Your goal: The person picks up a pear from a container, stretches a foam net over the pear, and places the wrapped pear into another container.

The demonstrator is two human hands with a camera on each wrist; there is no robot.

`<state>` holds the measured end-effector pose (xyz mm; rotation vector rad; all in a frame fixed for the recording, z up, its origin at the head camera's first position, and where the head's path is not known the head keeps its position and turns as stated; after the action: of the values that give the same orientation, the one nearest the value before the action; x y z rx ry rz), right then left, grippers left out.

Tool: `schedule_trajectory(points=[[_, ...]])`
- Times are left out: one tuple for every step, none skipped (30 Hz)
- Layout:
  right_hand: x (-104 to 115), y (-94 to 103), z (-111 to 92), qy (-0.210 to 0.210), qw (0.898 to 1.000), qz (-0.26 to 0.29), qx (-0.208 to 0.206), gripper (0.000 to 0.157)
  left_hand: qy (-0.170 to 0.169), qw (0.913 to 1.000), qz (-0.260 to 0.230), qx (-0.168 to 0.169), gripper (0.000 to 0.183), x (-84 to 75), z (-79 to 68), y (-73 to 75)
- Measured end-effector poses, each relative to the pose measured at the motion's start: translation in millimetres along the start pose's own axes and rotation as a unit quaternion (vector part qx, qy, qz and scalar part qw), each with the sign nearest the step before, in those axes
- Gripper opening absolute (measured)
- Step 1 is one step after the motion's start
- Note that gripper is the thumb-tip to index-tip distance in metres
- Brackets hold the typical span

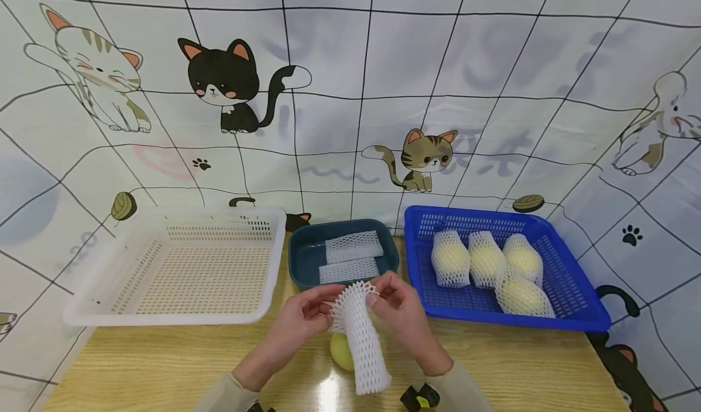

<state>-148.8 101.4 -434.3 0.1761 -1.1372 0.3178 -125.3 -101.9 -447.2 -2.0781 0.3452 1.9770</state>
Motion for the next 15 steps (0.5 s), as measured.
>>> schedule_trajectory(points=[[0.0, 0.1, -0.1, -0.002, 1.0, 0.006, -0.001, 0.007, 0.003, 1.0, -0.002, 0.003, 0.052, -0.4, -0.6, -0.4], [0.1, -0.1, 0.0, -0.005, 1.0, 0.01, -0.003, 0.007, 0.006, 1.0, -0.004, 0.006, 0.051, -0.9, -1.0, -0.9], [0.1, -0.4, 0.2, -0.009, 1.0, 0.011, -0.006, 0.007, 0.009, 0.9999, -0.006, 0.01, 0.05, -1.4, -1.1, -1.5], [0.1, -1.0, 0.4, -0.013, 1.0, 0.011, -0.007, 0.007, 0.011, 0.9998, -0.009, 0.014, 0.05, -2.1, -1.1, -2.1], [0.3, -1.8, 0.8, -0.016, 1.0, 0.01, -0.007, 0.008, 0.013, 0.9997, -0.014, 0.018, 0.05, -2.6, -1.2, -2.8], [0.4, -2.6, 1.3, -0.019, 1.0, 0.003, -0.009, 0.008, 0.014, 0.9995, -0.019, 0.023, 0.049, -3.5, -1.0, -3.7], [0.9, -3.6, 1.9, -0.02, 1.0, -0.003, -0.01, 0.008, 0.014, 0.9992, -0.024, 0.028, 0.049, -4.5, -0.5, -4.6], [1.3, -4.7, 2.5, -0.023, 1.0, -0.009, -0.009, 0.009, 0.011, 0.999, -0.029, 0.033, 0.048, -5.5, 0.2, -5.6], [1.7, -5.7, 3.1, -0.026, 0.999, -0.017, -0.01, 0.009, 0.01, 0.9988, -0.033, 0.036, 0.047, -6.3, 1.0, -6.4], [2.3, -6.6, 3.8, -0.028, 0.999, -0.022, -0.009, 0.009, 0.01, 0.9985, -0.039, 0.036, 0.045, -6.9, 2.3, -7.0], [3.1, -7.5, 4.5, -0.03, 0.999, -0.028, -0.009, 0.009, 0.009, 0.9985, -0.043, 0.033, 0.043, -7.3, 3.6, -7.4], [3.6, -8.1, 5.3, -0.032, 0.999, -0.033, -0.01, 0.009, 0.008, 0.9984, -0.047, 0.029, 0.041, -7.6, 5.2, -7.6], [4.4, -8.7, 6.0, -0.034, 0.999, -0.037, -0.011, 0.01, 0.007, 0.9983, -0.053, 0.022, 0.038, -7.7, 6.6, -7.5], [4.7, -8.9, 6.4, -0.038, 0.998, -0.04, -0.013, 0.01, 0.008, 0.998, -0.061, 0.014, 0.036, -7.1, 7.7, -7.1], [5.0, -8.9, 6.7, -0.041, 0.998, -0.04, -0.016, 0.011, 0.011, 0.9974, -0.071, 0.007, 0.032, -6.5, 8.6, -6.8]])
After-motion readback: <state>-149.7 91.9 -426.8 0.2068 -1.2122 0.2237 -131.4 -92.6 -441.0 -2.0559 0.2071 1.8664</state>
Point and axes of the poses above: each hand's wrist, its own z-axis towards the middle knuckle, its own y-axis out of the back of the hand, x = y × z, the point moved 4 cm from there along z, towards the middle knuckle, and after that the axes turned 3 degrees about y, right-handed, at the moved point
